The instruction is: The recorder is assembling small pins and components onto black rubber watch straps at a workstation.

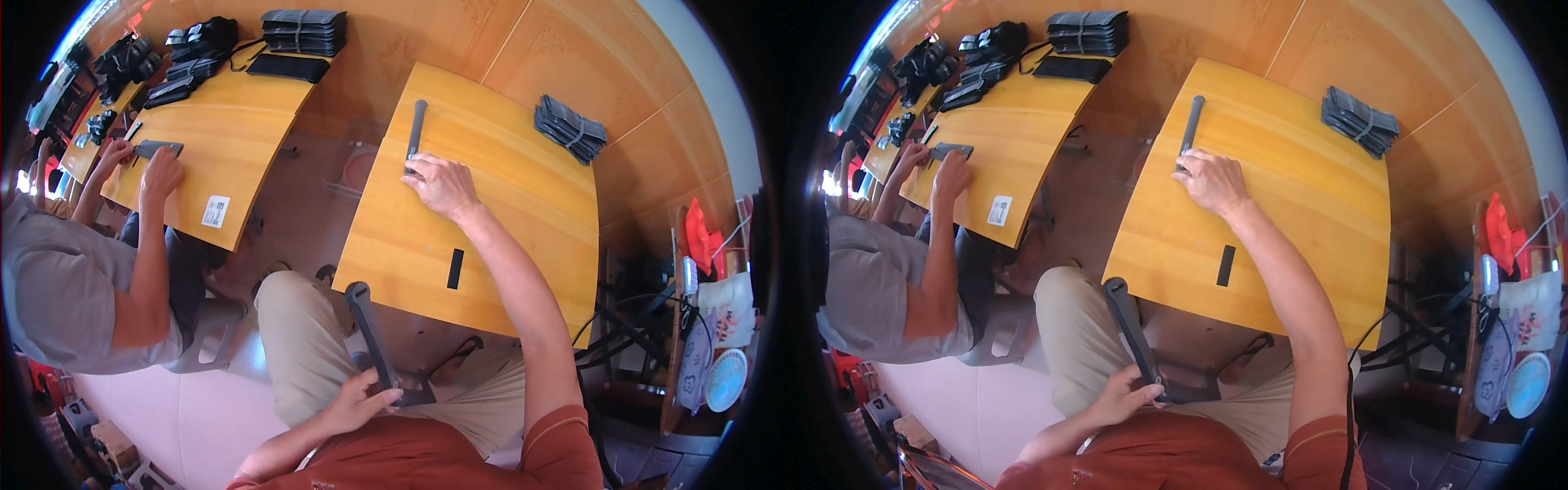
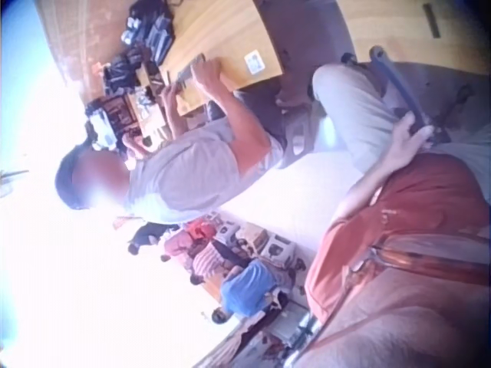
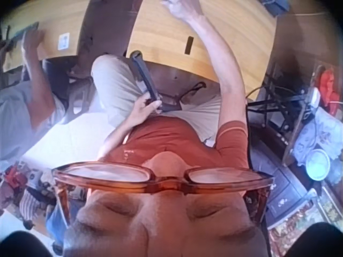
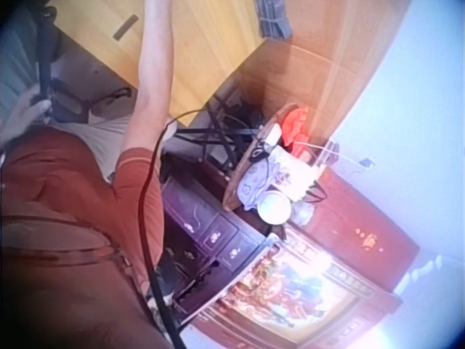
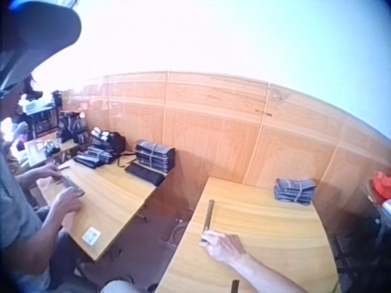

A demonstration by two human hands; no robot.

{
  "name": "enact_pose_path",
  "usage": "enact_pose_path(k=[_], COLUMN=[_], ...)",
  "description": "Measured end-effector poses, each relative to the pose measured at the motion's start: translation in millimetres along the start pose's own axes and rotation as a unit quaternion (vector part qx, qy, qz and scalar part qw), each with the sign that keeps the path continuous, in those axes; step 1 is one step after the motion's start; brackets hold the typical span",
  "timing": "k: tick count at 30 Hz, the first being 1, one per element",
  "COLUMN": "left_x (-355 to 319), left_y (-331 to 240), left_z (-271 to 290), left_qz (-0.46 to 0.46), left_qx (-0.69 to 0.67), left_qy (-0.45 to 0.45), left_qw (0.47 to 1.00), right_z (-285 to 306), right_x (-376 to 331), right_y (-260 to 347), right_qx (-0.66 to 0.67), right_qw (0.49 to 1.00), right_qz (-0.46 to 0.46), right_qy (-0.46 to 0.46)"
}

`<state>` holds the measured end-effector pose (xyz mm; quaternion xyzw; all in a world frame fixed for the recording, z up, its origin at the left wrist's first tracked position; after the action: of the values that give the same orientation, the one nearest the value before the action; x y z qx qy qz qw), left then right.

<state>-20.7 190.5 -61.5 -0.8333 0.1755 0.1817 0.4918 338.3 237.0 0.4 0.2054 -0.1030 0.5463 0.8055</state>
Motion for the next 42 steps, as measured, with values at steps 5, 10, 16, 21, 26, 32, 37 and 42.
enact_pose_path(k=[5, 10, 16, 21, 26, 32, 37, 42], left_x=[9, 26, 23, 11, 9, 10, 12, 12], left_y=[-12, -41, -40, -36, -33, -30, -27, -27], left_z=[13, 24, 8, -10, -23, -32, -32, -29], left_qz=[-0.012, -0.081, -0.151, -0.151, -0.14, -0.141, -0.153, -0.161], left_qx=[-0.049, -0.108, -0.129, -0.121, -0.059, -0.047, -0.031, -0.019], left_qy=[-0.06, -0.094, -0.064, -0.082, -0.061, -0.05, -0.039, -0.049], left_qw=[0.997, 0.986, 0.978, 0.978, 0.986, 0.988, 0.987, 0.986], right_z=[25, 78, 90, 97, 100, 104, 105, 108], right_x=[-27, -112, -192, -226, -244, -255, -259, -256], right_y=[36, 118, 176, 182, 180, 179, 181, 184], right_qx=[-0.012, 0.342, 0.411, 0.382, 0.363, 0.364, 0.354, 0.315], right_qw=[0.998, 0.92, 0.906, 0.917, 0.923, 0.921, 0.925, 0.94], right_qz=[-0.051, -0.179, -0.099, -0.113, -0.116, -0.121, -0.114, -0.102], right_qy=[0.026, 0.073, 0.001, -0.03, -0.05, -0.071, -0.082, -0.08])
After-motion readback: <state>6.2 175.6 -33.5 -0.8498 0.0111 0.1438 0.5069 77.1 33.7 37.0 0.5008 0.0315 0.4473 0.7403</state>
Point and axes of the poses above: each hand's wrist, its own x-axis towards the middle knuckle, its own z-axis out of the back of the hand, y = z × x, the point moved 8 cm from there along x, towards the middle knuckle, and after that the axes turned 7 degrees about z, right-handed, at the moved point
